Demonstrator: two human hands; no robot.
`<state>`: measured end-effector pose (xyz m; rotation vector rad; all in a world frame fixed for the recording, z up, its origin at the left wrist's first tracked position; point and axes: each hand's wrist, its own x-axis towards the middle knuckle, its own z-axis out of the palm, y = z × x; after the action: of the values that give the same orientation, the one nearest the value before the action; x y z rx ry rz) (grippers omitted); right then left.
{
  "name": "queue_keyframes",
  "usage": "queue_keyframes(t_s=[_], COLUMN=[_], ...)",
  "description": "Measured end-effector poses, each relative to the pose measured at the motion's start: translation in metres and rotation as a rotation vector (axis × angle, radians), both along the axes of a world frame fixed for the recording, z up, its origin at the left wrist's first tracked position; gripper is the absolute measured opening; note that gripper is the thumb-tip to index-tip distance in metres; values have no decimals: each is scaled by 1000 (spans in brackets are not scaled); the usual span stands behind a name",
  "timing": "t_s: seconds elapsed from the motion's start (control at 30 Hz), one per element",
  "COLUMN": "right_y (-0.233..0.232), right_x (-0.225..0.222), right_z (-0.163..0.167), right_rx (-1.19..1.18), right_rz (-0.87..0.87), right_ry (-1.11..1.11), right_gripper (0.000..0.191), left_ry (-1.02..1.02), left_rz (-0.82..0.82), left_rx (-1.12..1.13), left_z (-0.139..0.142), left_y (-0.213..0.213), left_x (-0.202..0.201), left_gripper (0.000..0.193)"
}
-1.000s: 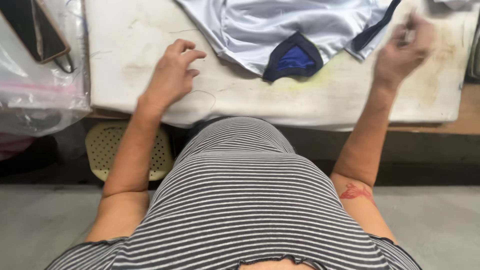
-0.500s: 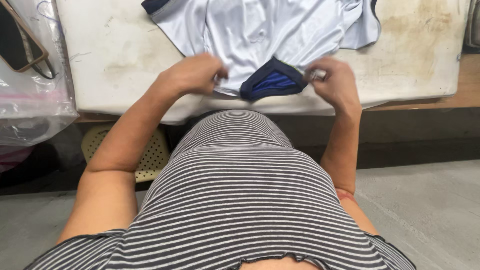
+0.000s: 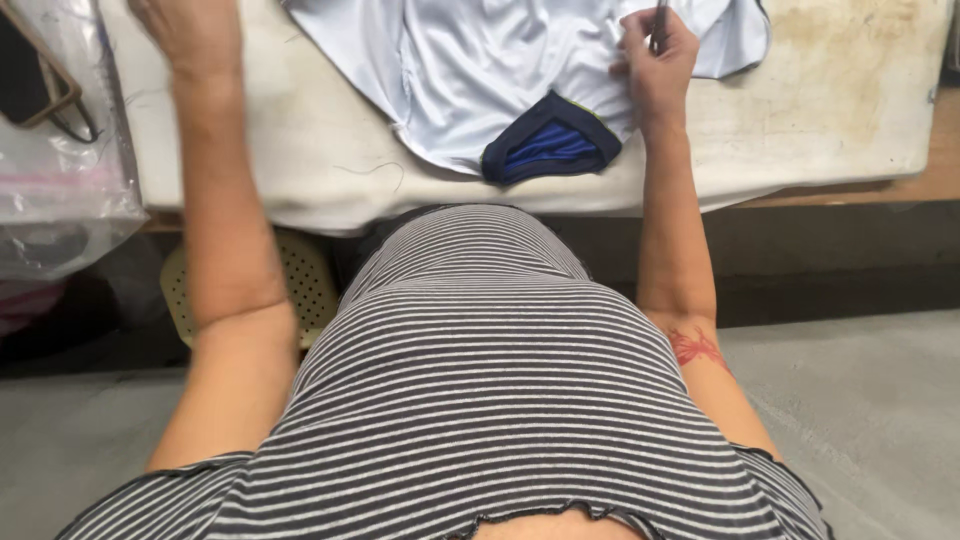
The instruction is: The person uses a seam ripper to remove stitches from a white and blue garment on a worktable. They repeatedly cut threads, pull them out, and reposition the fabric to access different seam areas.
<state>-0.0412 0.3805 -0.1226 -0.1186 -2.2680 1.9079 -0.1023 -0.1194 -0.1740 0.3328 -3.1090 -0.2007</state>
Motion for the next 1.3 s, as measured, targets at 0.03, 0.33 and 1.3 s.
queue_keyframes(t_s=[0.03,0.33,1.3], right_y=[-15,-107,5], right_x=[8,88,54], right_z=[6,39,4], right_rx=[122,858,169], right_rz=[136,653,241], right_ry=[67,147,50], right_gripper=[9,34,12], left_ry=[5,219,194], left_rz=[-27,-586,-490], left_rx=[-12,305,1023], left_z=[-4,12,30], left_y=[-20,20,301], left_x=[9,55,77], left_gripper=[34,25,16])
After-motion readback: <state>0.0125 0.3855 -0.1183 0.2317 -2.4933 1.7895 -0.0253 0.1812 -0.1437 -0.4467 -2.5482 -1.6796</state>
